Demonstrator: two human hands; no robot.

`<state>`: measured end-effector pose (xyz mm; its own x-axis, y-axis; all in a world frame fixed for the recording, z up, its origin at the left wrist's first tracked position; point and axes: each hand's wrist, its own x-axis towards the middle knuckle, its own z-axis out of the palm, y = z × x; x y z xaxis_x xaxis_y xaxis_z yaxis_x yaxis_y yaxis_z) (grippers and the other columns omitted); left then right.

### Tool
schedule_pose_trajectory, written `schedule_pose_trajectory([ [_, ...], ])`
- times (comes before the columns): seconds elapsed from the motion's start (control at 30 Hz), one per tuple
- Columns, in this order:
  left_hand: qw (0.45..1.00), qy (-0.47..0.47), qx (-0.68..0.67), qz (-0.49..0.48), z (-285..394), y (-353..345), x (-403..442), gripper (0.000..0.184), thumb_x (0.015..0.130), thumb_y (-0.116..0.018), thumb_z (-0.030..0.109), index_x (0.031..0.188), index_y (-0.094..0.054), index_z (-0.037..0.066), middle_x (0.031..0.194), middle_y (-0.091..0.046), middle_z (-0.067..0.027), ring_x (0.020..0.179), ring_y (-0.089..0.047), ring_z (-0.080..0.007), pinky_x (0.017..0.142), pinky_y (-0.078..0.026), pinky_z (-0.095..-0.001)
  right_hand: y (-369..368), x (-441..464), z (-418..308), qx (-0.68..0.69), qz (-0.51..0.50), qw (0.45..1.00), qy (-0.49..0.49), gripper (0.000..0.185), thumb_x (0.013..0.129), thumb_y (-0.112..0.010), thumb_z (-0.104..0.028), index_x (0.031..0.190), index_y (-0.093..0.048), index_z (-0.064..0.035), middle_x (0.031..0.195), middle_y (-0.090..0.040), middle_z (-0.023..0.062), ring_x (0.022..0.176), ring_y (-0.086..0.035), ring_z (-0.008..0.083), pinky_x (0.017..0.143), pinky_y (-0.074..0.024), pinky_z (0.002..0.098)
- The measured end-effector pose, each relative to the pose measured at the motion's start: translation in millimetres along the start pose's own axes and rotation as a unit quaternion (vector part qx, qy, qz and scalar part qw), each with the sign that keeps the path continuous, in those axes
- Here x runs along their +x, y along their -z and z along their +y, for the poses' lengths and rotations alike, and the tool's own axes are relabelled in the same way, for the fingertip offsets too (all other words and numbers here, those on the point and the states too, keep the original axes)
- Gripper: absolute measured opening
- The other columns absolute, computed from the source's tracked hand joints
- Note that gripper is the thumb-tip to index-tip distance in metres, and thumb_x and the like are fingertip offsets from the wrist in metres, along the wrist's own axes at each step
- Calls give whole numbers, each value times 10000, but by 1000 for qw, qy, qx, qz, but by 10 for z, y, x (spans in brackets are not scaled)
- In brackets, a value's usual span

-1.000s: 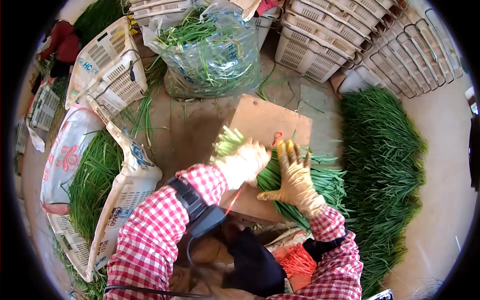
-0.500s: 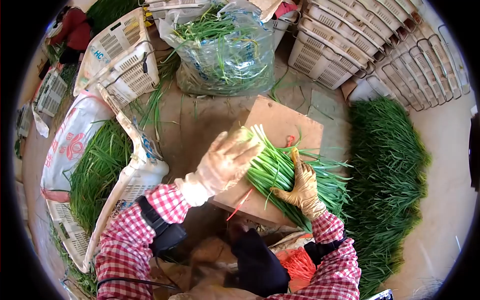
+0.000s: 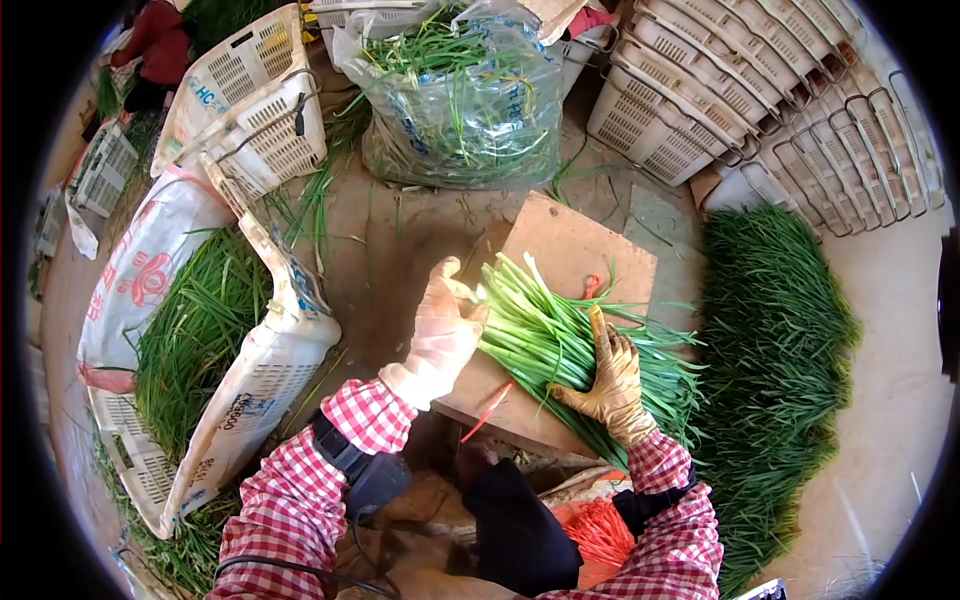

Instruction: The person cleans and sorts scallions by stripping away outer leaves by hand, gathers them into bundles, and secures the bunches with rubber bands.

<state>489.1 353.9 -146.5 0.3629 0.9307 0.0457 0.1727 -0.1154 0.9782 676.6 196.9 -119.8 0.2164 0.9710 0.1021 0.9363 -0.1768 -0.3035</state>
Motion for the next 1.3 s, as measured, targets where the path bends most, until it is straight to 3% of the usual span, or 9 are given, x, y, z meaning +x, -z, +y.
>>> schedule_pose_trajectory([
  [0.1, 973, 175, -38, -145, 16, 141, 223, 553, 773, -626, -65, 1270, -399, 24, 890, -561, -51, 767, -540, -111, 674, -467, -245, -24, -5, 13, -19, 8, 1000, 15, 1099, 573, -729, -562, 1410, -243, -40, 1267, -448, 207, 1155, -427, 357, 1006, -279, 465],
  [0.17, 931, 260, -27, -256, 271, 299, 409, 299, 795, -656, 86, 1069, -578, -7, 795, -582, -40, 715, -538, -97, 609, -440, -223, -41, -11, 20, -20, 8, 1000, 13, 1080, 570, -728, -568, 1396, -271, -43, 1280, -443, 195, 1162, -423, 354, 1010, -275, 466],
  [0.43, 912, 308, 42, -269, 215, 211, 606, 115, 807, -653, 164, 847, -625, 60, 718, -573, -24, 582, -508, -99, 467, -392, -232, -62, -23, 33, -27, 15, 1000, 7, 1047, 560, -726, -581, 1366, -320, -50, 1285, -442, 181, 1174, -416, 351, 1018, -262, 475],
  [0.77, 928, 70, 223, -289, 128, 201, 597, 77, 851, -598, 73, 894, -578, 12, 790, -590, -62, 721, -520, -151, 659, -439, -312, -47, -22, 20, -41, 11, 999, 11, 1064, 569, -690, -623, 1357, -317, -13, 1282, -439, 187, 1168, -427, 343, 1016, -263, 494],
  [0.8, 940, 20, 202, -276, -292, 147, 636, 273, 870, -559, 295, 915, -592, 27, 835, -611, -168, 760, -575, -303, 677, -441, -396, -46, -22, 16, -43, 11, 999, 11, 1062, 569, -690, -622, 1356, -318, -12, 1280, -440, 187, 1166, -428, 343, 1016, -264, 494],
  [0.9, 926, 54, 231, -293, -64, 170, 651, 305, 876, -531, 331, 911, -588, 34, 855, -607, -190, 799, -582, -324, 687, -440, -409, -50, -23, 19, -25, 13, 1000, 4, 1048, 563, -707, -612, 1354, -329, -39, 1285, -436, 188, 1187, -406, 354, 1032, -245, 485],
  [1.0, 920, -46, 287, -264, -6, 159, 667, 289, 891, -502, 312, 879, -592, 38, 852, -620, -191, 805, -604, -335, 687, -456, -426, -62, -30, 38, -19, 15, 1000, 3, 1042, 567, -706, -613, 1351, -332, -39, 1280, -438, 191, 1184, -408, 357, 1032, -245, 488],
  [1.13, 831, -172, 490, -200, -55, 256, 821, 261, 929, -430, 228, 800, -552, 37, 786, -601, -165, 726, -600, -351, 652, -479, -434, -47, -28, 32, -22, 24, 999, 7, 1038, 571, -708, -613, 1349, -335, -36, 1272, -444, 191, 1176, -411, 357, 1029, -248, 488],
  [1.3, 773, -331, 537, -70, -67, 975, 1171, 213, 912, -459, 206, 833, -572, 44, 749, -586, -150, 703, -590, -329, 632, -472, -426, -51, -47, 39, -31, 16, 999, 7, 1067, 582, -676, -637, 1367, -306, -17, 1291, -432, 186, 1186, -414, 338, 1024, -250, 502],
])
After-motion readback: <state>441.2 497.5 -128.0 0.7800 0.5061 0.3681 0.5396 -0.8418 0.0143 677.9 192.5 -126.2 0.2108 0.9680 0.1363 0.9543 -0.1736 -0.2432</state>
